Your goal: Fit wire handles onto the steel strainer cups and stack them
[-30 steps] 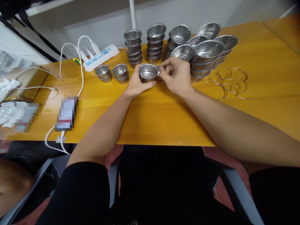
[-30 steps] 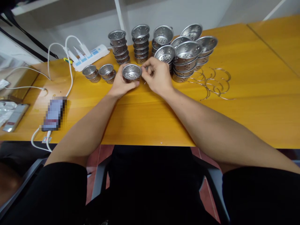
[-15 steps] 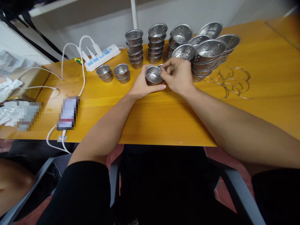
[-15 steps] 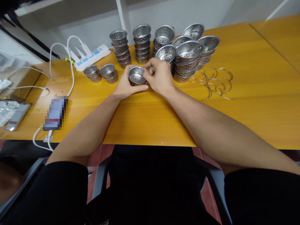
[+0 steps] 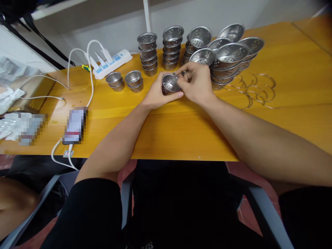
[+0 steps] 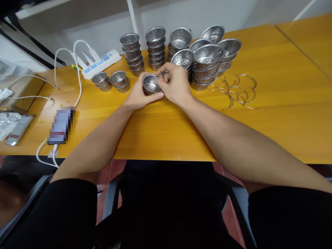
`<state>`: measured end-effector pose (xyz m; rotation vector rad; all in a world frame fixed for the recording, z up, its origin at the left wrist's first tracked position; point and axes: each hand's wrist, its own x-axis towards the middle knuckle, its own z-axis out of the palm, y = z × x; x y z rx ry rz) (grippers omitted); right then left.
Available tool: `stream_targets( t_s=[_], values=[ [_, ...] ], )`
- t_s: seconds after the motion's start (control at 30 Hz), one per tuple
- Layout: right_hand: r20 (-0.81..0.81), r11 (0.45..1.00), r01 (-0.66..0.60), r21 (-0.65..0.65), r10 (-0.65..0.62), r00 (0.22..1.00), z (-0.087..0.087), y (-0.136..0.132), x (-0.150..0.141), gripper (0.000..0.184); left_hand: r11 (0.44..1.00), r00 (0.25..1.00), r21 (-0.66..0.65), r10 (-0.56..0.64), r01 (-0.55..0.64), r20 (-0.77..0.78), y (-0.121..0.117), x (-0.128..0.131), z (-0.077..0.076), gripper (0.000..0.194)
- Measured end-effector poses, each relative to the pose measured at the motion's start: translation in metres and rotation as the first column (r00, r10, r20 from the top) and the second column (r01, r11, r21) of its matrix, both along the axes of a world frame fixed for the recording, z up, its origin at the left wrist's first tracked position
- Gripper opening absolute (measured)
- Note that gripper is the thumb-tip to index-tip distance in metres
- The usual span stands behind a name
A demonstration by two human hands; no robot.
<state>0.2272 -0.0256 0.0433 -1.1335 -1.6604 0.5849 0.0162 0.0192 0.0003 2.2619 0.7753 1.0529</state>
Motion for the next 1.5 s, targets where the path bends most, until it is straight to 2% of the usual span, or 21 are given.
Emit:
stream_targets(
  t_s=[0.1, 0.17, 0.27, 0.37, 0.57, 0.77, 0.93, 1.13, 1.27, 1.4, 1.5],
  values=[
    [-0.057, 0.998, -0.067, 0.003, 0.067, 0.996, 0.003, 0.001, 0.001, 0.040, 0.999, 1.000, -0.035, 0.012, -0.012, 0.013, -0.001, -0.001, 0.002, 0.101],
    [-0.138, 0.981, -0.194, -0.017, 0.190, 0.972, 0.008, 0.000, 0.004, 0.045, 0.997, 0.999, -0.072, 0.022, -0.020, 0.038, 0.000, -0.002, 0.003, 0.095],
    [-0.234, 0.904, -0.423, -0.066, 0.398, 0.887, 0.017, -0.005, 0.012, 0.059, 0.990, 0.995, -0.138, 0.040, -0.028, 0.089, 0.001, -0.006, 0.003, 0.088],
    [-0.266, 0.856, -0.514, -0.064, 0.482, 0.835, 0.022, -0.007, 0.017, 0.065, 0.985, 0.993, -0.170, 0.021, -0.001, 0.116, 0.001, -0.007, 0.006, 0.087],
    [-0.328, 0.882, -0.470, -0.031, 0.435, 0.838, 0.018, -0.002, 0.015, 0.067, 0.993, 0.994, -0.096, -0.060, 0.069, 0.087, 0.000, -0.004, 0.007, 0.096],
    [-0.346, 0.891, -0.447, -0.078, 0.397, 0.850, 0.017, -0.005, 0.010, 0.067, 0.998, 1.000, -0.061, -0.017, 0.018, 0.025, 0.004, -0.003, 0.001, 0.099],
    [-0.275, 0.923, -0.381, -0.056, 0.353, 0.894, 0.020, -0.009, 0.006, 0.070, 0.998, 1.000, -0.059, 0.006, -0.005, 0.017, 0.002, -0.003, 0.003, 0.101],
    [-0.226, 0.921, -0.370, -0.123, 0.337, 0.914, 0.021, -0.010, 0.009, 0.069, 0.998, 1.000, -0.063, 0.018, -0.019, -0.005, 0.001, -0.003, 0.006, 0.101],
    [-0.147, 0.946, -0.310, -0.097, 0.295, 0.944, 0.020, -0.013, 0.008, 0.071, 0.998, 0.998, -0.042, 0.056, -0.056, 0.001, 0.002, -0.004, 0.005, 0.101],
    [0.004, 0.990, -0.143, -0.022, 0.143, 0.990, 0.017, -0.019, 0.006, 0.058, 0.996, 0.995, -0.018, 0.092, -0.091, 0.040, 0.009, -0.008, 0.000, 0.103],
    [0.142, 0.995, -0.091, 0.034, 0.085, 0.986, 0.016, -0.022, 0.007, 0.050, 0.994, 0.993, 0.010, 0.107, -0.108, 0.053, 0.015, -0.010, -0.004, 0.105]
  ],
)
